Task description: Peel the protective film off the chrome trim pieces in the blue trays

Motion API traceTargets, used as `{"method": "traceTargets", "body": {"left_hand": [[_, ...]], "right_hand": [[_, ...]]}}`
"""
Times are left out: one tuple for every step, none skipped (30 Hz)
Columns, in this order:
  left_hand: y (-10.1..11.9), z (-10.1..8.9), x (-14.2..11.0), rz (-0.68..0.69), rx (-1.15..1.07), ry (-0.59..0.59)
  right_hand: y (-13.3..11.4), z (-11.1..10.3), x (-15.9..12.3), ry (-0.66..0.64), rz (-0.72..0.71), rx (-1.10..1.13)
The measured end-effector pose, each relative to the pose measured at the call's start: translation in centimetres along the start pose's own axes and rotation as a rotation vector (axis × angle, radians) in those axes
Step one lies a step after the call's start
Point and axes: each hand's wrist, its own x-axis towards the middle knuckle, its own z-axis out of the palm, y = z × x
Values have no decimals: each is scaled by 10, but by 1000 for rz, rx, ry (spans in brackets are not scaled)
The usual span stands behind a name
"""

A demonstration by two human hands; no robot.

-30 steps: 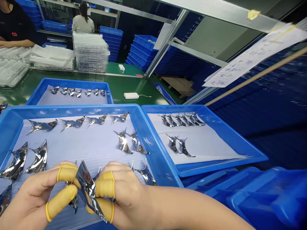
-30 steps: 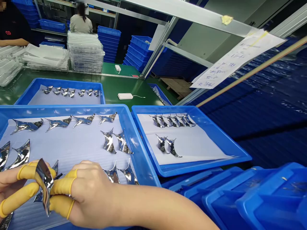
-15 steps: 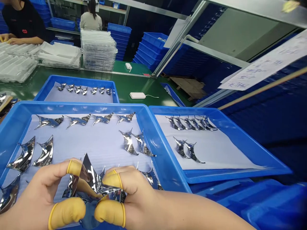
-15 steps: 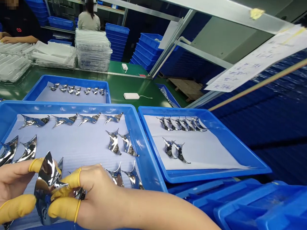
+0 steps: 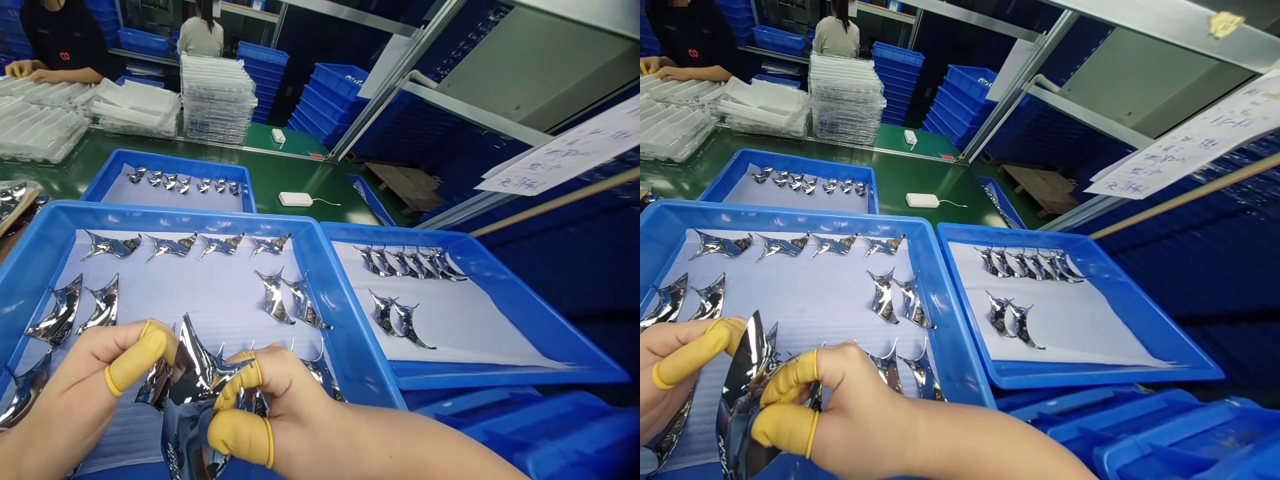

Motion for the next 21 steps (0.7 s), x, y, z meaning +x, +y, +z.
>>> {"method": "traceTargets", "body": {"left_hand": [[1,0,1,6,25,15],[2,0,1,10,56,37],[3,0,2,16,87,63],[4,1,4,24,114,89],[5,2,5,36,133,113],[5,3,6,44,137,142],[6,4,7,50,130,168],[5,5,7,51,113,189],[5,5,8,48,93,197],[4,5,8,37,74,199],[3,5,8,20,60,177],[2,5,9,-1,49,140],[1,4,9,-23,42,99],[1,4,9,-45,39,68],[1,5,8,-62,44,43],[1,5,8,-75,56,29],[2,6,7,-86,72,28],[4,8,6,-94,89,37],[5,9,5,-106,104,39],[6,11,4,-119,111,44],[7,12,2,-134,111,49]], "right_hand": [[1,0,-1,16,22,15],[2,-1,-1,39,50,36],[3,-1,-2,66,78,65],[4,-2,-2,92,101,102],[5,-2,-2,119,115,145],[5,-3,-1,138,118,190],[6,-4,0,153,115,232],[6,-5,1,162,108,269],[6,-6,1,171,103,301],[6,-7,2,179,100,326],[6,-8,3,181,99,350],[6,-10,4,176,101,373],[6,-11,4,173,99,398],[6,-13,5,167,95,422],[6,-14,5,164,90,442],[6,-15,5,167,83,459],[6,-16,5,174,76,472],[7,-17,5,183,66,477],[7,-18,5,190,56,480],[7,-19,5,195,49,480],[7,-19,5,198,43,478]]}}
